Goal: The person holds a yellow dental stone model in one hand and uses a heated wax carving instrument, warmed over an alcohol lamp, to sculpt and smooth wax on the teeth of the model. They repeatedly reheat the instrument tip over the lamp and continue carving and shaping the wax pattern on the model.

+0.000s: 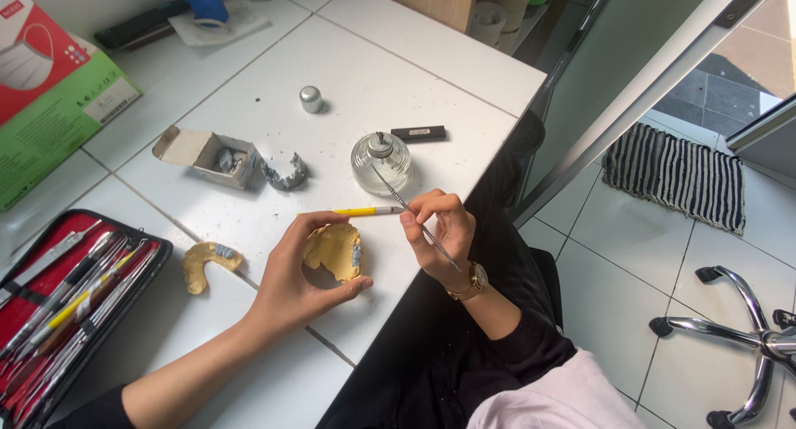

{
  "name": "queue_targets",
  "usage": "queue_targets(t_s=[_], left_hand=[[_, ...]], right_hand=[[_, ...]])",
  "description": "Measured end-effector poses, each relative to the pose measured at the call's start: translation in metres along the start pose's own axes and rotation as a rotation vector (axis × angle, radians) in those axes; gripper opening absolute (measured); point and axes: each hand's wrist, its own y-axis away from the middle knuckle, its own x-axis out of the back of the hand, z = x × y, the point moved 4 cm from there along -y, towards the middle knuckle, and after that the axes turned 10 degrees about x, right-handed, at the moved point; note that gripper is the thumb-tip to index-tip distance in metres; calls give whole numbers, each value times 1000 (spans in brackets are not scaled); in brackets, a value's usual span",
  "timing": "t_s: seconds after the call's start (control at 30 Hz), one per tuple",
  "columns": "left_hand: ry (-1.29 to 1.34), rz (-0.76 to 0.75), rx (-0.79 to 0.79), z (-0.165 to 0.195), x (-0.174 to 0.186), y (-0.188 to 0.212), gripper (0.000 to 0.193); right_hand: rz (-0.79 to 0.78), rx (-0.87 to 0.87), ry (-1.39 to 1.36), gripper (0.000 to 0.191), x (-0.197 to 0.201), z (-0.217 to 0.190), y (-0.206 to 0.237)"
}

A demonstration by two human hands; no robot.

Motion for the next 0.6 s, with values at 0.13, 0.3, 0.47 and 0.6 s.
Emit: queue_targets(t_s=[0.13,0.3,0.47,0.6], left_hand=[[-3,1,13,2,0,-2,76],[9,-5,51,1,-1,0,77],[-8,8,17,2,-1,-2,78],[-12,5,-5,5,0,-1,77]], right_hand=[[-3,7,-16,23,-2,-2,0],[-8,14,-7,23,0,0,2],[-1,6,-13,21,0,4,4],[-6,10,-13,20,0,4,3]])
